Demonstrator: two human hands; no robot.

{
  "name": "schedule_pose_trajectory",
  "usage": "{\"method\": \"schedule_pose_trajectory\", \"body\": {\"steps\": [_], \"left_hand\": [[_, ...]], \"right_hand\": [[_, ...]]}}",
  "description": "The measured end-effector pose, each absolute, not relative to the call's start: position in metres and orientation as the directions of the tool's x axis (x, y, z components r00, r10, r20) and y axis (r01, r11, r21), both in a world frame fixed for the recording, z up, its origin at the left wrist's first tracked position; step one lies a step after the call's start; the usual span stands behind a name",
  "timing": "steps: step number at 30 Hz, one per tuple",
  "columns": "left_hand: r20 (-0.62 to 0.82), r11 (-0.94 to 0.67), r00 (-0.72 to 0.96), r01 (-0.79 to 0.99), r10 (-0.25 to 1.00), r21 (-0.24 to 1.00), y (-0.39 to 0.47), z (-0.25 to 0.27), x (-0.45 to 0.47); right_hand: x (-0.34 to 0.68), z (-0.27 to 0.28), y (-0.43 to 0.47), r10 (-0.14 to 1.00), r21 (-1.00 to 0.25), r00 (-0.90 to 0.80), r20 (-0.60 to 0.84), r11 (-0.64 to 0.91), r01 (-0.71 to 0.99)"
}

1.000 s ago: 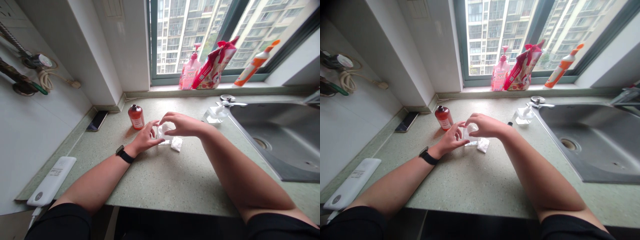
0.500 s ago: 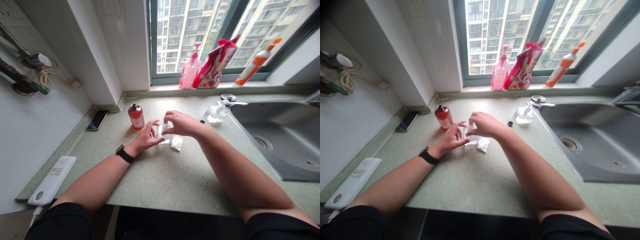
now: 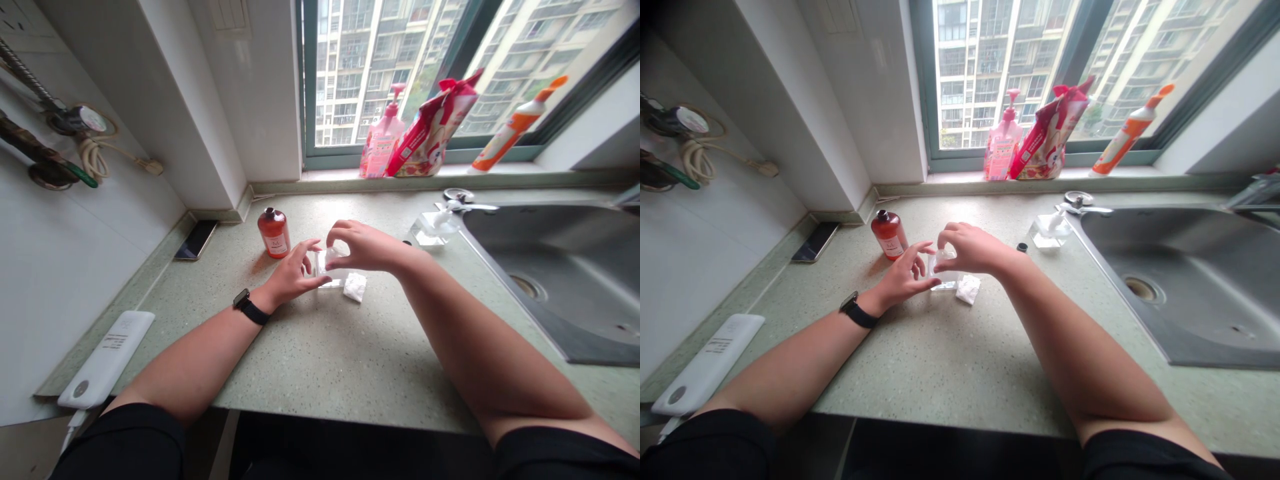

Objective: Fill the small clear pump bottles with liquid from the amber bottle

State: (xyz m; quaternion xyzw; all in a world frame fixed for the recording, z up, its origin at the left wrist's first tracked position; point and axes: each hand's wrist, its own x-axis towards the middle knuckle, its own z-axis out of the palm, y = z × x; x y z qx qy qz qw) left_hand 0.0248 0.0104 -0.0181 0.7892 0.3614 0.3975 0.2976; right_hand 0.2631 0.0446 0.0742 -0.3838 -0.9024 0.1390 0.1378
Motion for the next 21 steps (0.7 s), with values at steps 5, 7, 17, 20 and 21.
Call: {"method": "schedule_pose_trajectory", "body": {"steps": [5,7,17,20,21], "left_hand": [[0.405,-0.554,0.421,0.331,0.811,0.764,0.0109,-0.0184,0.0247],[0.403,-0.551,0.421,0.329,0.813,0.767,0.0104,-0.0183,0.0247],[0.402,-0.550,0.422,0.326,0.813,0.769,0.0103,-0.0179,0.0243],[0.407,-0.554,0.422,0.326,0.810,0.766,0.0107,-0.0179,0.0244],[0.405,-0.554,0.423,0.328,0.810,0.765,0.0105,-0.0177,0.0245]], "right_hand": [[0.2668,0.0790,0.0426,0.634,-0.430,-0.757,0.158,0.734,0.525],[0.2650,0.0762,0.0431,0.656,-0.406,-0.738,0.162,0.726,0.556],[0.2678,0.0788,0.0435,0.676,-0.405,-0.723,0.144,0.707,0.580],[0.2683,0.0790,0.0435,0.637,-0.427,-0.758,0.144,0.730,0.533],[0.2675,0.0778,0.0437,0.648,-0.421,-0.747,0.145,0.724,0.546]]}}
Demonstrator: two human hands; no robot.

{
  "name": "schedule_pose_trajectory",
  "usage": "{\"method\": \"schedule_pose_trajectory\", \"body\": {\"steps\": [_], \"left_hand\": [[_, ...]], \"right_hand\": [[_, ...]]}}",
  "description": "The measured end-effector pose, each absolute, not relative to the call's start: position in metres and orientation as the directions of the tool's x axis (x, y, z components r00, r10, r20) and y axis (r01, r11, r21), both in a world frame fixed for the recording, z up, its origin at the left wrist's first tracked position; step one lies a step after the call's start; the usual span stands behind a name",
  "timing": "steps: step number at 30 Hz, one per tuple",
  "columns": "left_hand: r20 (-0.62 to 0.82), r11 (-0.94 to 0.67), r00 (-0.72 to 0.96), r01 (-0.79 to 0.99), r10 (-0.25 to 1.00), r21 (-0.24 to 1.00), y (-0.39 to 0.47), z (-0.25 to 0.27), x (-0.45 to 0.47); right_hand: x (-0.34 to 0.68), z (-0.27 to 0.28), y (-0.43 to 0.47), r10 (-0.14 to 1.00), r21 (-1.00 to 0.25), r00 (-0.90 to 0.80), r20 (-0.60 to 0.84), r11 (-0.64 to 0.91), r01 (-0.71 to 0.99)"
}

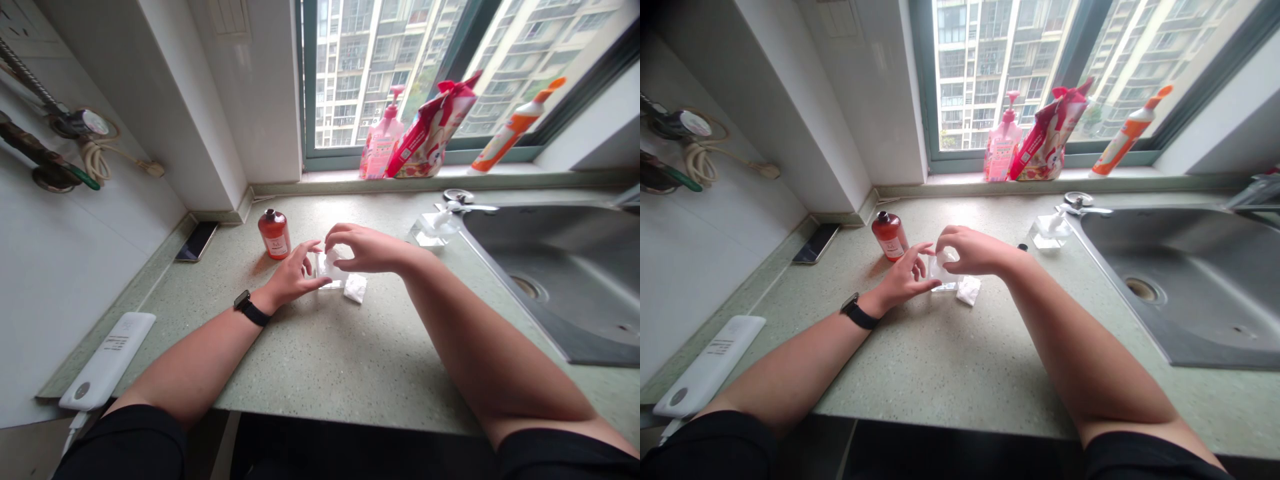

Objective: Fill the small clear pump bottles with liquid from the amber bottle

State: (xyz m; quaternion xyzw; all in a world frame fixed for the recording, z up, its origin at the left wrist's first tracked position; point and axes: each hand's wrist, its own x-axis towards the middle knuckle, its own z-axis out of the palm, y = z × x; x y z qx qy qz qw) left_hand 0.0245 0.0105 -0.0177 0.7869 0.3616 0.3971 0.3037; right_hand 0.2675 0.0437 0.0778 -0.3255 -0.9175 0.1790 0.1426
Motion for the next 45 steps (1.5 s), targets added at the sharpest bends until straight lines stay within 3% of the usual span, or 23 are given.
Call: {"method": "schedule_pose_trajectory", "body": {"steps": [6,11,17,23,31,37,45], "left_hand": [[0.388,-0.537,0.419,0.336,0.821,0.773,0.010,-0.017,0.025],[0.383,-0.528,0.417,0.322,0.824,0.786,0.010,-0.018,0.024],[0.387,-0.534,0.415,0.335,0.823,0.777,0.010,-0.017,0.024],[0.386,-0.535,0.419,0.337,0.822,0.775,0.010,-0.018,0.024],[0.387,-0.536,0.417,0.340,0.822,0.772,0.010,-0.019,0.024],[0.391,-0.539,0.416,0.338,0.821,0.772,0.011,-0.020,0.024],[0.394,-0.541,0.411,0.347,0.822,0.767,0.010,-0.019,0.024]], "right_hand": [[0.265,0.074,0.043,0.756,-0.354,-0.644,0.114,0.637,0.685],[0.268,0.076,0.044,0.653,-0.430,-0.747,0.124,0.714,0.553],[0.265,0.071,0.047,0.725,-0.330,-0.677,0.131,0.675,0.660],[0.267,0.076,0.043,0.643,-0.420,-0.755,0.126,0.724,0.547],[0.265,0.074,0.045,0.708,-0.326,-0.695,0.128,0.692,0.644],[0.268,0.076,0.045,0.618,-0.398,-0.772,0.146,0.752,0.526],[0.255,0.078,0.037,0.738,-0.232,-0.666,0.107,0.670,0.705]]}}
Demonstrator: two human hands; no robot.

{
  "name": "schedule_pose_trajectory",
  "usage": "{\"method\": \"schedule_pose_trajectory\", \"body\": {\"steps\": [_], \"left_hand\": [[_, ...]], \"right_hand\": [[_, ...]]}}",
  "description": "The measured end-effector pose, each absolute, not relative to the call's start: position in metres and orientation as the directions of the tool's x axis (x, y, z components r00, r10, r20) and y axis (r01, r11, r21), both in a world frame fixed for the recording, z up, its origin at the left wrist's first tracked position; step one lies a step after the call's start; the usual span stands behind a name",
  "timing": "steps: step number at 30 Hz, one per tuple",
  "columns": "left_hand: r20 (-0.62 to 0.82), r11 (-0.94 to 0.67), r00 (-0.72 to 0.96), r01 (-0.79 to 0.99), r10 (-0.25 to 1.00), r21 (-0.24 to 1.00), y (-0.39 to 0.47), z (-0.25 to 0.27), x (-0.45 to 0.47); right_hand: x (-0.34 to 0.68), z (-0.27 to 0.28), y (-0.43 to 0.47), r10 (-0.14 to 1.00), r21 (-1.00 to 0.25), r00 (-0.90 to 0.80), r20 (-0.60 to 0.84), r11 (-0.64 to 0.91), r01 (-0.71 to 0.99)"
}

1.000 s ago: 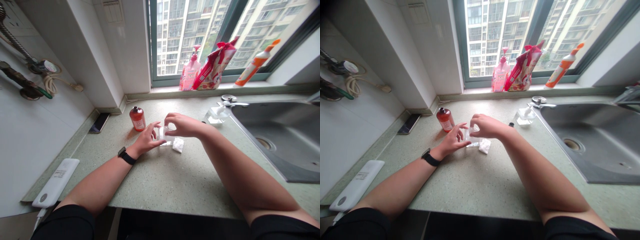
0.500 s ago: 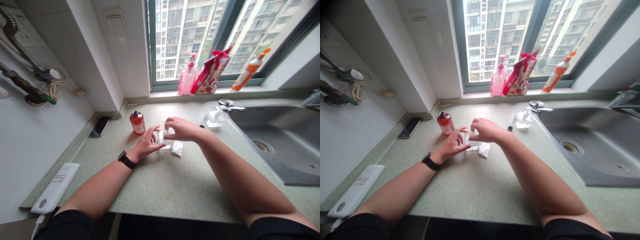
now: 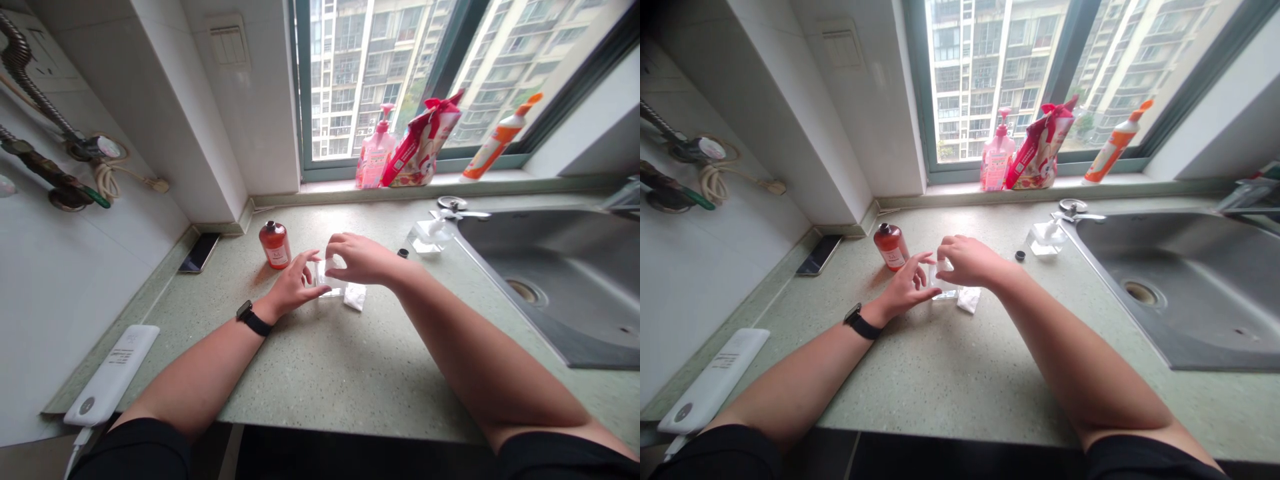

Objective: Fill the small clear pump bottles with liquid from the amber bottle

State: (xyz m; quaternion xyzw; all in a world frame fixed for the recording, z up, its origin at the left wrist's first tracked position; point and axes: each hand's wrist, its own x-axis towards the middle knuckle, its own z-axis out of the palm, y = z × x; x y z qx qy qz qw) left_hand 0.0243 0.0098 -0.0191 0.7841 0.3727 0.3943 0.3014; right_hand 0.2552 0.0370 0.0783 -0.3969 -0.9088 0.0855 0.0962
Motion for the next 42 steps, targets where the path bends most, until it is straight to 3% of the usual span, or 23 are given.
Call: {"method": "schedule_pose_trajectory", "body": {"steps": [5,17,24,29,42], "left_hand": [[0.394,-0.541,0.412,0.346,0.821,0.766,0.009,-0.018,0.024],[0.399,-0.549,0.418,0.344,0.816,0.762,0.011,-0.020,0.023],[0.415,-0.547,0.387,0.349,0.824,0.761,0.010,-0.019,0.025],[0.408,-0.512,0.313,0.446,0.858,0.734,0.004,-0.014,0.029],[0.418,-0.449,0.189,0.540,0.889,0.712,-0.002,-0.014,0.035]], "right_hand": [[0.258,0.079,0.037,0.704,-0.241,-0.702,0.104,0.703,0.669],[0.267,0.076,0.049,0.632,-0.455,-0.766,0.115,0.719,0.525],[0.253,0.077,0.037,0.722,-0.290,-0.678,0.140,0.684,0.669],[0.244,0.075,0.032,0.762,-0.177,-0.630,0.152,0.648,0.741],[0.234,0.069,0.029,0.824,-0.179,-0.550,0.140,0.567,0.804]]}}
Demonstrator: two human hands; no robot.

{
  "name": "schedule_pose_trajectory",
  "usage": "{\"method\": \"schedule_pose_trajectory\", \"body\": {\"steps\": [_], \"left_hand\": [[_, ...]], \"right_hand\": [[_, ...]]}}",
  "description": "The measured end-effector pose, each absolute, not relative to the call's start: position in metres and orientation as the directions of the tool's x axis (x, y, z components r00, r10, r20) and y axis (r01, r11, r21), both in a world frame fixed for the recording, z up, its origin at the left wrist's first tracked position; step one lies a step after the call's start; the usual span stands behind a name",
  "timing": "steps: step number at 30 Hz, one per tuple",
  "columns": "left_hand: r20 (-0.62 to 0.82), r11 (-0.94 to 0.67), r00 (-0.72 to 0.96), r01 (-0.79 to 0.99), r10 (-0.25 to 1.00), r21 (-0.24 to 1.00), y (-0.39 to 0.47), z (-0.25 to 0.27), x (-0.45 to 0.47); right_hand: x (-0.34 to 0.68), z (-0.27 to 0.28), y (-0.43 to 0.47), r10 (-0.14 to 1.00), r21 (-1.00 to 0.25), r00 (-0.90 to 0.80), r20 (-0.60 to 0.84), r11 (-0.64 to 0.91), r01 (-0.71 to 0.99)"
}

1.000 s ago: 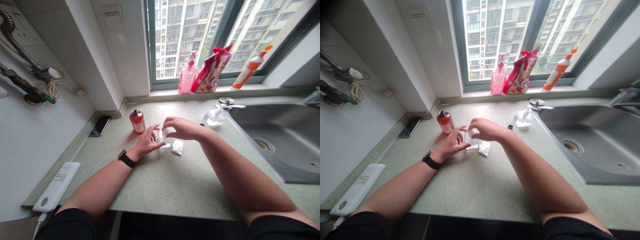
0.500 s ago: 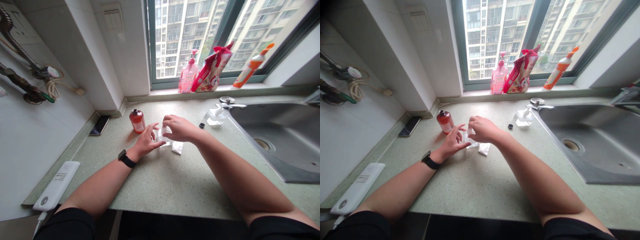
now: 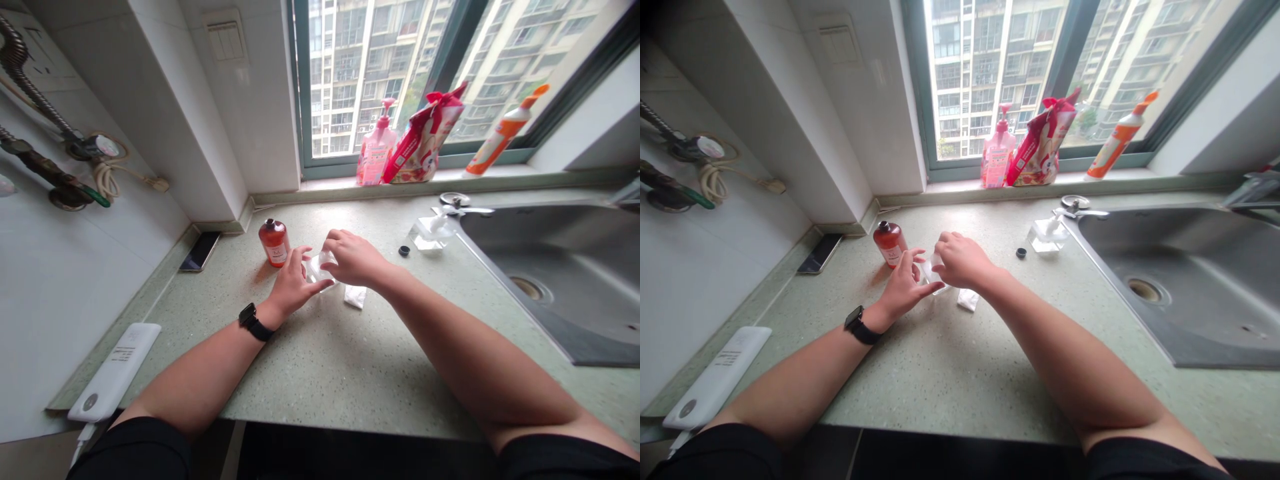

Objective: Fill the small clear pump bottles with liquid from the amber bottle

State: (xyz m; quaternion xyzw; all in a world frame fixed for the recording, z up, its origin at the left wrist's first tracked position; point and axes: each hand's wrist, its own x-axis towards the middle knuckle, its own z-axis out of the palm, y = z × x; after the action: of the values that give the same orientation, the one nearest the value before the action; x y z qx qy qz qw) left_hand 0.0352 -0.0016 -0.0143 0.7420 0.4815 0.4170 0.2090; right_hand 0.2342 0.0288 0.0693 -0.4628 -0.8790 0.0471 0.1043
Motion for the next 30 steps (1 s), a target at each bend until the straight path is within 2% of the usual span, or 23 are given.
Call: {"method": "schedule_pose_trajectory", "body": {"steps": [10,17,21,23,26,30], "left_hand": [[0.470,-0.521,0.232,0.484,0.851,0.703,0.003,-0.015,0.029],[0.466,-0.575,0.338,0.443,0.818,0.687,0.004,-0.013,0.027],[0.457,-0.591,0.377,0.454,0.805,0.667,0.005,-0.013,0.027],[0.452,-0.592,0.386,0.451,0.804,0.668,0.006,-0.013,0.027],[0.444,-0.583,0.384,0.442,0.810,0.681,0.006,-0.010,0.028],[0.433,-0.569,0.376,0.435,0.819,0.698,0.005,-0.007,0.029]], "right_hand": [[0.251,0.086,0.032,0.846,-0.310,-0.513,0.144,0.531,0.789],[0.306,0.131,0.031,0.884,-0.287,-0.431,0.181,0.466,0.837],[0.360,0.160,0.021,0.952,-0.243,-0.299,0.071,0.307,0.920],[0.386,0.167,0.018,0.981,-0.232,-0.188,-0.048,0.172,0.957],[0.420,0.164,0.020,0.979,-0.194,-0.031,-0.200,-0.009,0.981],[0.451,0.150,0.030,0.957,-0.185,0.107,-0.269,-0.160,0.970]]}}
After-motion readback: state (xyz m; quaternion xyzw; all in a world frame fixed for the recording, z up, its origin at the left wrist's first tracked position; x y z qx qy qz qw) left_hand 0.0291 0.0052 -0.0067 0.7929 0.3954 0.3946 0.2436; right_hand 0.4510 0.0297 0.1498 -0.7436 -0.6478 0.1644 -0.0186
